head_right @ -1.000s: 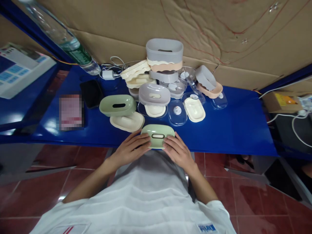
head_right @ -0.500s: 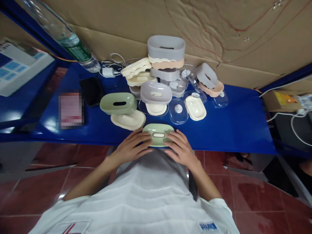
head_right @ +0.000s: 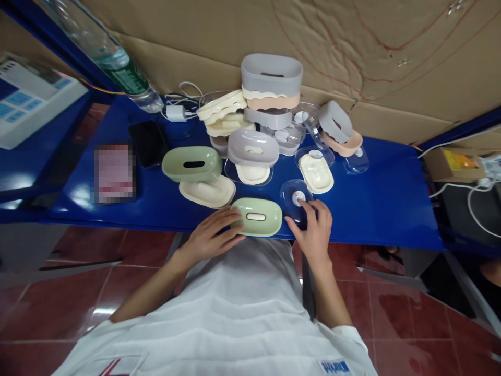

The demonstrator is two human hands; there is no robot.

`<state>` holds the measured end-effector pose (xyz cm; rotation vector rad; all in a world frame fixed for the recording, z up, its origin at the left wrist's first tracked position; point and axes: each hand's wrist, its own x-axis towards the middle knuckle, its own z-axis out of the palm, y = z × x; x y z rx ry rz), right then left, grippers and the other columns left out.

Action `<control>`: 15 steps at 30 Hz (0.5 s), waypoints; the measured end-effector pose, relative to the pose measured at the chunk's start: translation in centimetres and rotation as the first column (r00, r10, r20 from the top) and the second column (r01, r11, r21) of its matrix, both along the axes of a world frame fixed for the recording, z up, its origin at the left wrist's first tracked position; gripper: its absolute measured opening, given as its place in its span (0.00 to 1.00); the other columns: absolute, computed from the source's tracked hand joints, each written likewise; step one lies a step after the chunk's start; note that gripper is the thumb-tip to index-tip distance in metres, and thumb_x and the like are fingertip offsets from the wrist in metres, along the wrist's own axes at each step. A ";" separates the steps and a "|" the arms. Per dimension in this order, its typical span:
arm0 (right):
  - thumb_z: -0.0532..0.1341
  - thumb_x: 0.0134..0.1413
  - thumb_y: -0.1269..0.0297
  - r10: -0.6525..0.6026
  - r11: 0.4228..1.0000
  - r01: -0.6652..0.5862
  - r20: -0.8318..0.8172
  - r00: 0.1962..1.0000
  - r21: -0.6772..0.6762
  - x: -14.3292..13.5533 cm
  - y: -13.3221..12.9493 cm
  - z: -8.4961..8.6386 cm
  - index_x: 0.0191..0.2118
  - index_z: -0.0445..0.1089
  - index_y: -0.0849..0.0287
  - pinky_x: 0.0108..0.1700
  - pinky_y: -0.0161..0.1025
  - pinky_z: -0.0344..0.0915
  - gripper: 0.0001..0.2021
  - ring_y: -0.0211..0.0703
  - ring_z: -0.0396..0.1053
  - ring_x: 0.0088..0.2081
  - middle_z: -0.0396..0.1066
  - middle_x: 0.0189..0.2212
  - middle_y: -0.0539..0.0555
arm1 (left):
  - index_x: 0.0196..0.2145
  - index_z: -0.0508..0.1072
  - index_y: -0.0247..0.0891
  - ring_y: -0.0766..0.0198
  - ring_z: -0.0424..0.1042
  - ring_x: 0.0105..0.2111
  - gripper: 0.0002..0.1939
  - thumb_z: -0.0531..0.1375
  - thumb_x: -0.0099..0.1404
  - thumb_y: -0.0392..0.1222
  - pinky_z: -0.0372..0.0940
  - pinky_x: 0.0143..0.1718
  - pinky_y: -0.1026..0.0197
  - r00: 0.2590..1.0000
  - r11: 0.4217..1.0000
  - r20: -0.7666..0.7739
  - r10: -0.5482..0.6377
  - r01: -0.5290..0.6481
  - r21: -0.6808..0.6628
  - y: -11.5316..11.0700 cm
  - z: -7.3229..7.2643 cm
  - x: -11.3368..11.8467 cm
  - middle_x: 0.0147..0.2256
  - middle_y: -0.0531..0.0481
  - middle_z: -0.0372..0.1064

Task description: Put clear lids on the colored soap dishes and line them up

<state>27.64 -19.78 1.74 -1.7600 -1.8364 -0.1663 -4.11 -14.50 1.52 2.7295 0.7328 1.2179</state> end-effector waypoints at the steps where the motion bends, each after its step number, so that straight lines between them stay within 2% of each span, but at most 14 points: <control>1: 0.70 0.66 0.48 -0.009 1.000 0.009 -0.008 1.000 -0.005 0.0 -0.2 -0.1 0.65 0.72 0.53 0.65 0.64 0.69 0.27 0.65 0.69 0.64 0.72 0.58 0.65 | 0.51 0.77 0.37 0.52 0.80 0.58 0.15 0.72 0.70 0.40 0.77 0.63 0.47 1.000 1.000 0.005 0.000 0.000 0.002 0.0 0.0 0.0 0.52 0.41 0.80; 4: 0.68 0.68 0.53 0.024 1.000 -0.025 -0.067 0.997 -0.004 0.2 -0.8 -0.1 0.68 0.71 0.52 0.69 0.67 0.66 0.26 0.66 0.66 0.69 0.71 0.63 0.65 | 0.53 0.77 0.37 0.50 0.80 0.58 0.17 0.73 0.69 0.41 0.78 0.62 0.47 1.000 1.000 0.008 0.007 -0.008 0.025 0.0 -0.2 0.0 0.51 0.40 0.80; 6: 0.66 0.70 0.57 0.059 0.998 -0.057 -0.168 0.984 0.018 0.4 -1.1 0.1 0.68 0.71 0.51 0.70 0.67 0.66 0.24 0.65 0.66 0.70 0.72 0.65 0.63 | 0.55 0.77 0.40 0.50 0.80 0.59 0.19 0.73 0.69 0.43 0.80 0.60 0.48 0.999 0.999 0.029 0.035 -0.036 0.020 0.0 -0.5 0.0 0.54 0.41 0.78; 10: 0.63 0.72 0.60 0.140 0.990 -0.136 -0.384 0.913 0.037 0.5 -1.7 1.0 0.67 0.72 0.51 0.67 0.66 0.72 0.22 0.63 0.72 0.66 0.74 0.65 0.62 | 0.66 0.70 0.48 0.47 0.75 0.65 0.32 0.74 0.69 0.45 0.81 0.57 0.47 0.977 0.988 0.197 0.079 -0.051 -0.146 0.1 -0.9 -0.1 0.66 0.36 0.66; 12: 0.64 0.70 0.62 0.265 0.962 -0.268 -0.394 0.880 0.047 -0.1 -1.7 1.4 0.66 0.72 0.51 0.68 0.67 0.71 0.22 0.64 0.71 0.67 0.74 0.65 0.62 | 0.71 0.64 0.50 0.45 0.72 0.67 0.39 0.74 0.69 0.43 0.81 0.58 0.45 0.967 0.976 0.248 0.062 -0.007 -0.217 0.2 -0.9 -0.2 0.69 0.35 0.62; 15: 0.64 0.70 0.66 0.482 0.864 -0.503 -0.340 0.807 0.030 -1.6 -1.1 1.9 0.67 0.71 0.50 0.72 0.70 0.66 0.22 0.62 0.69 0.70 0.74 0.65 0.60 | 0.72 0.64 0.50 0.45 0.72 0.67 0.40 0.74 0.69 0.42 0.77 0.63 0.43 0.983 0.980 0.177 0.036 0.000 -0.200 0.4 -0.5 -0.4 0.69 0.36 0.63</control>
